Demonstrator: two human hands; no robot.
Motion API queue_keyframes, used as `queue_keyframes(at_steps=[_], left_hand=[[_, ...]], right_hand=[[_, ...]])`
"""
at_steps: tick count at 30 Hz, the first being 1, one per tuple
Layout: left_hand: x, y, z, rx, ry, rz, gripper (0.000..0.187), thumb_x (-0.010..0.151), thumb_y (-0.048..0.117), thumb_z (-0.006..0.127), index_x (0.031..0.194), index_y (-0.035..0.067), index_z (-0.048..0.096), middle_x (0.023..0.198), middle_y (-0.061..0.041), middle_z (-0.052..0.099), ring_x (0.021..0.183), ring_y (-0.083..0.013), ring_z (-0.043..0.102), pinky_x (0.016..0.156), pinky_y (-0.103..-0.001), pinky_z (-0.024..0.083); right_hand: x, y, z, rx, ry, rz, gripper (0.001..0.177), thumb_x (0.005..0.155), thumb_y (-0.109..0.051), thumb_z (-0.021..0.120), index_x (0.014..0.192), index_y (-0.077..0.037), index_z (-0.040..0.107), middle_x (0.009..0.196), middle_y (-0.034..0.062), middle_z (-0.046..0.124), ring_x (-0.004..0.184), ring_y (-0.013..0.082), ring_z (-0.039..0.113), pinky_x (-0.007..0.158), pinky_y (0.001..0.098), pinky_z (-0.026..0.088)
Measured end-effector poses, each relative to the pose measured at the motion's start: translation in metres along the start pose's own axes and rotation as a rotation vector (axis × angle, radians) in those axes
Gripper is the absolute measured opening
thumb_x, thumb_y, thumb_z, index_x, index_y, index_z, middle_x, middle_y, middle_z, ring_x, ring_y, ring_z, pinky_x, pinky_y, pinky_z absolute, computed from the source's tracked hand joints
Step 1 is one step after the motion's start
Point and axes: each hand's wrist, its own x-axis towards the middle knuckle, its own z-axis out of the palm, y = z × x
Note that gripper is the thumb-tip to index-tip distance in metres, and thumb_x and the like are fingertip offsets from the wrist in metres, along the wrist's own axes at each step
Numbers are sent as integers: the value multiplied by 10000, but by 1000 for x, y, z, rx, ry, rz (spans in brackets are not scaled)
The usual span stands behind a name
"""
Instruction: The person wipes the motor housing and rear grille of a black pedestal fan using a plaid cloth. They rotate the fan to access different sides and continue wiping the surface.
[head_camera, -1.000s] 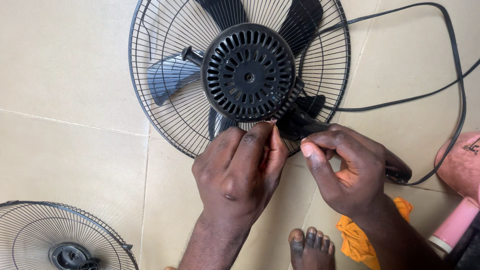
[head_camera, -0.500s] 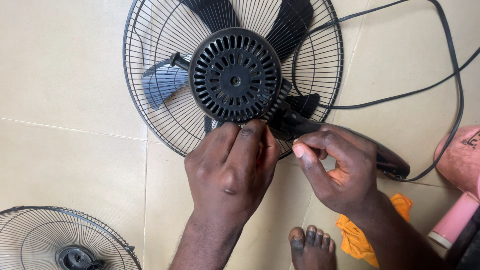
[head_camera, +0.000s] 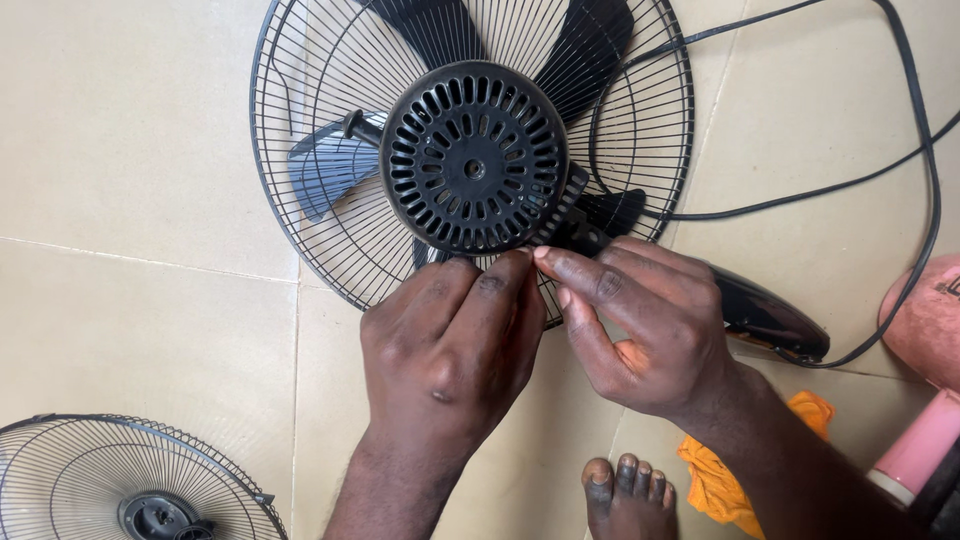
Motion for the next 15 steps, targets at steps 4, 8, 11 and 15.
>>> queue_keyframes(at_steps=[4,8,11,15], left_hand=[[-5,-4,-4,-22,-7,22,200,903,7,828,1069,8,717,729,-16,562,595,-134,561,496,-321,434],[-5,-6,-5,-4,13,14,209,897,6,821,1080,7,721,737,-21,571,593,-140,560,495,-325,428],[-6,-6,-6,-18,20,12,196,904,23,826,1068,13,720,744,-20,575,598,-139,565,502,-322,433],[-7,-5,-4,-24,24,12,187,909,50,841,1048,12,722,738,-24,580,588,-143,564,501,-323,437]], right_hand=[[3,0,-5,-247,-29,-73,356,830,77,728,1182,22,735,714,57,606,570,186,543,496,340,431],[14,-4,-5,-422,-27,-133,280,809,15,801,1088,-8,789,622,30,518,531,178,511,459,337,415],[20,-8,0,-307,-14,-115,283,796,26,758,1079,31,757,742,85,620,623,209,592,529,347,472],[18,-5,7,-179,69,-100,167,800,58,761,959,66,709,848,172,689,736,244,701,621,328,566]])
